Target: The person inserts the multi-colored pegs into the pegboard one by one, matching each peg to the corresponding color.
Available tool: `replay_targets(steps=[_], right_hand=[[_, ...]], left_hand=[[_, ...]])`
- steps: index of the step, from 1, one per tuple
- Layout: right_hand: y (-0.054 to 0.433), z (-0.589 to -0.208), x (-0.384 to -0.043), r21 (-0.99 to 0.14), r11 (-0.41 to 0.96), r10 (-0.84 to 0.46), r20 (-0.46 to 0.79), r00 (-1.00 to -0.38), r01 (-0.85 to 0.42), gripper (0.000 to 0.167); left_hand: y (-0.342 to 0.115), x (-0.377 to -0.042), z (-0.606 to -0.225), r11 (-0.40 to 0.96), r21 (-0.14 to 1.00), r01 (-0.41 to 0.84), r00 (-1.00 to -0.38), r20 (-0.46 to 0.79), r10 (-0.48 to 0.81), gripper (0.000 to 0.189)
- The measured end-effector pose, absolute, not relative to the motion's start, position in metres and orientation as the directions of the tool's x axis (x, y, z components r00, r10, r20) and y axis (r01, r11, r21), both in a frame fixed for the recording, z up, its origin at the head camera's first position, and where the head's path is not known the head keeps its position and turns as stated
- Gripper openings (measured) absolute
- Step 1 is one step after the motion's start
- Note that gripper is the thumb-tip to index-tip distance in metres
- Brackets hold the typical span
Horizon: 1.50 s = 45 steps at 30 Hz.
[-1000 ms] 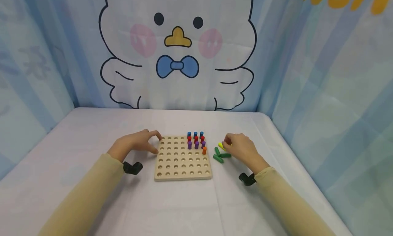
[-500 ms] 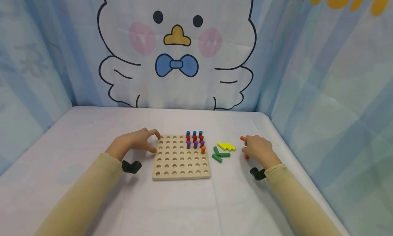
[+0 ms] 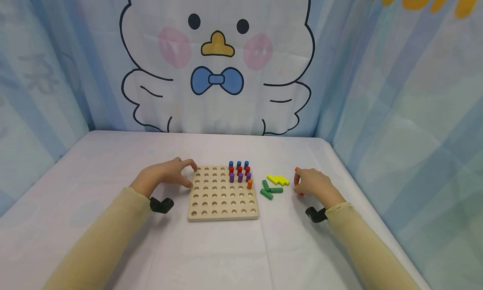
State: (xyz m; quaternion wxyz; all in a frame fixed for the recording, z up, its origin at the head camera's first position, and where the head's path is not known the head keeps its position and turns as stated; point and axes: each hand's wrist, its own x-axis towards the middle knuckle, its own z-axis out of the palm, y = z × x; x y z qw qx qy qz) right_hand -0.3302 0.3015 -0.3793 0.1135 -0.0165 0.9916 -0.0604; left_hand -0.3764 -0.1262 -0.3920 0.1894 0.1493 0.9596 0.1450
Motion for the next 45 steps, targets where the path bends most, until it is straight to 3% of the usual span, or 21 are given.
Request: replay_targets(steps=[15, 23, 31, 45], right_hand=[[0.237, -0.356, -0.324, -0.418, 0.894, -0.233, -0.129, -0.964, -0.16, 0.02], [0.209, -0.368, -0.328, -0.523, 0.831, -0.226, -0.006, -0.974, -0.19, 0.02], [0.192, -0.387, -0.331, -0.553, 0.806, -0.213, 0.064, -0.975, -0.212, 0.018], [0.185, -0.391, -0.334, -0.529, 0.817, -0.243, 0.044, -0.969, -0.229, 0.015]], left_hand=[[-0.126, -0.374, -0.391, 0.937, 0.293, 0.191, -0.888, -0.355, 0.292, 0.066], [-0.127, -0.373, -0.395, 0.928, 0.325, 0.181, -0.87, -0.388, 0.305, 0.067], [-0.128, -0.369, -0.398, 0.92, 0.343, 0.189, -0.863, -0.389, 0.323, 0.07], [-0.13, -0.367, -0.398, 0.917, 0.355, 0.179, -0.868, -0.383, 0.318, 0.069]])
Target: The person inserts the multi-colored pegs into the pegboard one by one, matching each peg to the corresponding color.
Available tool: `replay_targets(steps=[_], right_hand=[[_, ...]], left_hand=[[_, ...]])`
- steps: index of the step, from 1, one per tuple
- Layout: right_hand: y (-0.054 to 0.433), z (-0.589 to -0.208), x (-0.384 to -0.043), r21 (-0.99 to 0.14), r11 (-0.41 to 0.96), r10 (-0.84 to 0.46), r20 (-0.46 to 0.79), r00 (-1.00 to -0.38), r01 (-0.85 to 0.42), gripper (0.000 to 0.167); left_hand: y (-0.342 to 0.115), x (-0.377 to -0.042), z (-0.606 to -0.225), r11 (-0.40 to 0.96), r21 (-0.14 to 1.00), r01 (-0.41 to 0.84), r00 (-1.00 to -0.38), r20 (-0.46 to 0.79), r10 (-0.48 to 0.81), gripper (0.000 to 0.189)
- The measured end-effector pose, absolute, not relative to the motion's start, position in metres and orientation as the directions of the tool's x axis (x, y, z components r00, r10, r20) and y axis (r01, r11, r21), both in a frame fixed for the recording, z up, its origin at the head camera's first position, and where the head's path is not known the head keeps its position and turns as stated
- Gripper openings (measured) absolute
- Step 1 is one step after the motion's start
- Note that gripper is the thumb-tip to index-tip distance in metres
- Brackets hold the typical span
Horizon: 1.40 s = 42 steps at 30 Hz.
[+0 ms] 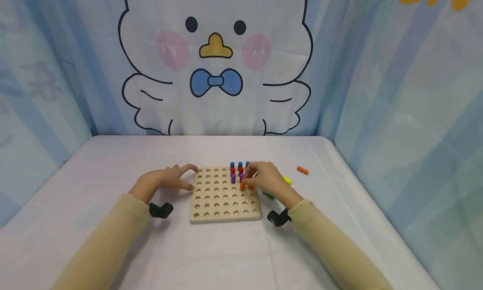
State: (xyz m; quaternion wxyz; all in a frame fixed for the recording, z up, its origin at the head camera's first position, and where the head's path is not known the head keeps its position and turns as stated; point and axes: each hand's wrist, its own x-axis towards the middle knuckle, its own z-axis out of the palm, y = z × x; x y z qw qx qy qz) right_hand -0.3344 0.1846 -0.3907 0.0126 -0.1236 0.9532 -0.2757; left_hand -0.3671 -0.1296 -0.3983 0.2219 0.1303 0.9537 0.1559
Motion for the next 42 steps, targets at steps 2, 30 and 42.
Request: replay_targets(steps=[2, 30, 42], right_hand=[[0.184, -0.392, -0.334, -0.519, 0.823, -0.246, 0.044, -0.968, -0.232, 0.015], [0.197, -0.388, -0.337, -0.459, 0.855, -0.225, 0.087, -0.97, -0.24, 0.018], [0.248, -0.391, -0.368, -0.405, 0.91, -0.079, 0.038, -0.996, -0.087, 0.024]], left_hand=[[-0.13, -0.367, -0.4, 0.919, 0.353, 0.177, -0.868, -0.384, 0.315, 0.069], [-0.128, -0.363, -0.393, 0.917, 0.349, 0.192, -0.869, -0.374, 0.325, 0.067], [-0.13, -0.364, -0.395, 0.913, 0.349, 0.213, -0.864, -0.37, 0.343, 0.066]])
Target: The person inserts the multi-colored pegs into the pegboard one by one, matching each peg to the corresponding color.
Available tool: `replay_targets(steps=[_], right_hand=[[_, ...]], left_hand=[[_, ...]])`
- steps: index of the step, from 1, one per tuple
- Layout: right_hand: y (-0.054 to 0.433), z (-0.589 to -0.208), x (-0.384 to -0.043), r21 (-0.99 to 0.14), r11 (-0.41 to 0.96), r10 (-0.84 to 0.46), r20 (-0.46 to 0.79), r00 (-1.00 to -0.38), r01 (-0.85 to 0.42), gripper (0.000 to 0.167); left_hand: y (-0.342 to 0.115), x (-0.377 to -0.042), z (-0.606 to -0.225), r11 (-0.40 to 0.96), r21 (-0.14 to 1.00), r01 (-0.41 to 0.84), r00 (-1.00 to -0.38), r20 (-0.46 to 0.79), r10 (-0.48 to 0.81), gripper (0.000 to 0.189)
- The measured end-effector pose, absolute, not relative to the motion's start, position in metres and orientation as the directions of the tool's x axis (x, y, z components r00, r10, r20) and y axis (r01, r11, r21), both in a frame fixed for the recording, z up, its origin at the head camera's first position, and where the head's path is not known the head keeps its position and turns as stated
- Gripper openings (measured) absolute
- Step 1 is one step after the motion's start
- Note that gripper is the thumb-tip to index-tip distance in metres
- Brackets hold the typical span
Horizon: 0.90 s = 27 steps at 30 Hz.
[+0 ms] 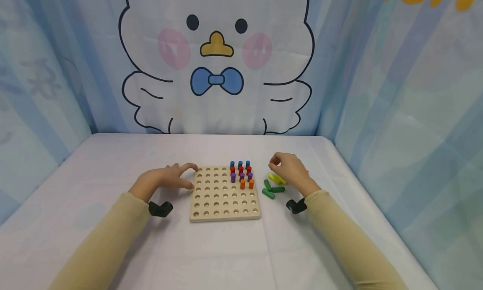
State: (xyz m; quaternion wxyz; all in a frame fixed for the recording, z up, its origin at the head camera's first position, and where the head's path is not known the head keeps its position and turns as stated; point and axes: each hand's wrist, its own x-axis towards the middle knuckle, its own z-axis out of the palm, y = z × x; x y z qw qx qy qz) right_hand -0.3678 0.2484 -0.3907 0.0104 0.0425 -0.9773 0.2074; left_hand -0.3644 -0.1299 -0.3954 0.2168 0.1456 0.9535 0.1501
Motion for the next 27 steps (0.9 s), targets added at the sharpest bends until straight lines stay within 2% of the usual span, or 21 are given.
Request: replay_targets(steps=[3, 8, 10, 16, 20, 27], right_hand=[[0.266, -0.391, -0.375, -0.372, 0.926, -0.06, 0.022, -0.998, -0.064, 0.032], [0.294, -0.395, -0.382, -0.341, 0.94, -0.024, -0.024, -0.999, -0.015, 0.056], [0.303, -0.397, -0.383, -0.325, 0.946, 0.0, -0.027, -1.0, 0.009, 0.06], [0.324, -0.407, -0.381, -0.293, 0.956, 0.022, 0.001, -1.0, 0.02, 0.045], [0.335, -0.411, -0.381, -0.337, 0.941, 0.028, -0.029, -0.999, 0.036, 0.036], [0.344, -0.418, -0.38, -0.401, 0.912, 0.07, -0.042, -0.997, 0.081, 0.03]], left_hand=[[-0.13, -0.364, -0.395, 0.913, 0.347, 0.213, -0.865, -0.368, 0.342, 0.066], [-0.13, -0.364, -0.395, 0.913, 0.348, 0.215, -0.864, -0.368, 0.344, 0.066], [-0.131, -0.364, -0.395, 0.912, 0.35, 0.215, -0.863, -0.368, 0.346, 0.066], [-0.131, -0.364, -0.397, 0.913, 0.348, 0.212, -0.864, -0.371, 0.342, 0.066], [-0.131, -0.365, -0.397, 0.915, 0.35, 0.201, -0.867, -0.372, 0.332, 0.066], [-0.131, -0.366, -0.397, 0.918, 0.336, 0.211, -0.865, -0.373, 0.335, 0.067]])
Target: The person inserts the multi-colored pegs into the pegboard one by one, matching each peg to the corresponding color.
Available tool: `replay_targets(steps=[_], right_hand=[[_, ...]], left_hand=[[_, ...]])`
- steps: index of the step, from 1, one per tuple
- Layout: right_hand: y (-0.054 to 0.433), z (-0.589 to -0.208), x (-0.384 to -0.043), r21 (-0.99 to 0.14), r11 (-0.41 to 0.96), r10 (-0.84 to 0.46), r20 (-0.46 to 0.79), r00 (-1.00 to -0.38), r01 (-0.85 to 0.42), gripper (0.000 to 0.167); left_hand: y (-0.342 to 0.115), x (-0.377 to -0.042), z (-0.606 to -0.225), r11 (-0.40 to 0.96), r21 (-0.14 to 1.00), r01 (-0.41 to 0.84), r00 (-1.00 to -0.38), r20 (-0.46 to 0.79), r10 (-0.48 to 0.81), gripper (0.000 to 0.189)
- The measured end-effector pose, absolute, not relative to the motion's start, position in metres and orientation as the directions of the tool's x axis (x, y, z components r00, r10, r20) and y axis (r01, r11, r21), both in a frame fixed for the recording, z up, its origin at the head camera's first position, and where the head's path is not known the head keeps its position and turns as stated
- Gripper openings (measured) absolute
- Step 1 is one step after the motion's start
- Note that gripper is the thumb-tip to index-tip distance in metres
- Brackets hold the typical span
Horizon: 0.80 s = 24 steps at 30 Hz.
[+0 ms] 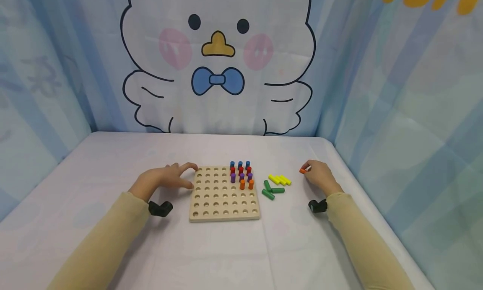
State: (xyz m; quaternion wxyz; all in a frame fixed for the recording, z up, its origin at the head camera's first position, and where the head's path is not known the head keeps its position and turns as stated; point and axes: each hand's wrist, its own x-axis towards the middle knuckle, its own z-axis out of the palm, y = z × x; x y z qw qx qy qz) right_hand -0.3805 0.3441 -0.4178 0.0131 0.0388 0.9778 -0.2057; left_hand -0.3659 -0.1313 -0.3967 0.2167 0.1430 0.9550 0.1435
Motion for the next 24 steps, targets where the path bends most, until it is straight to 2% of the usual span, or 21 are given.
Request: replay_targets(steps=[15, 24], right_hand=[[0.344, -0.417, -0.382, -0.469, 0.881, 0.108, 0.067, -0.992, 0.065, 0.03], [0.329, -0.411, -0.379, -0.56, 0.828, 0.139, 0.131, -0.982, 0.042, 0.027]], left_hand=[[-0.13, -0.366, -0.398, 0.92, 0.329, 0.214, -0.869, -0.365, 0.333, 0.067], [-0.131, -0.366, -0.398, 0.918, 0.333, 0.215, -0.868, -0.365, 0.336, 0.067]])
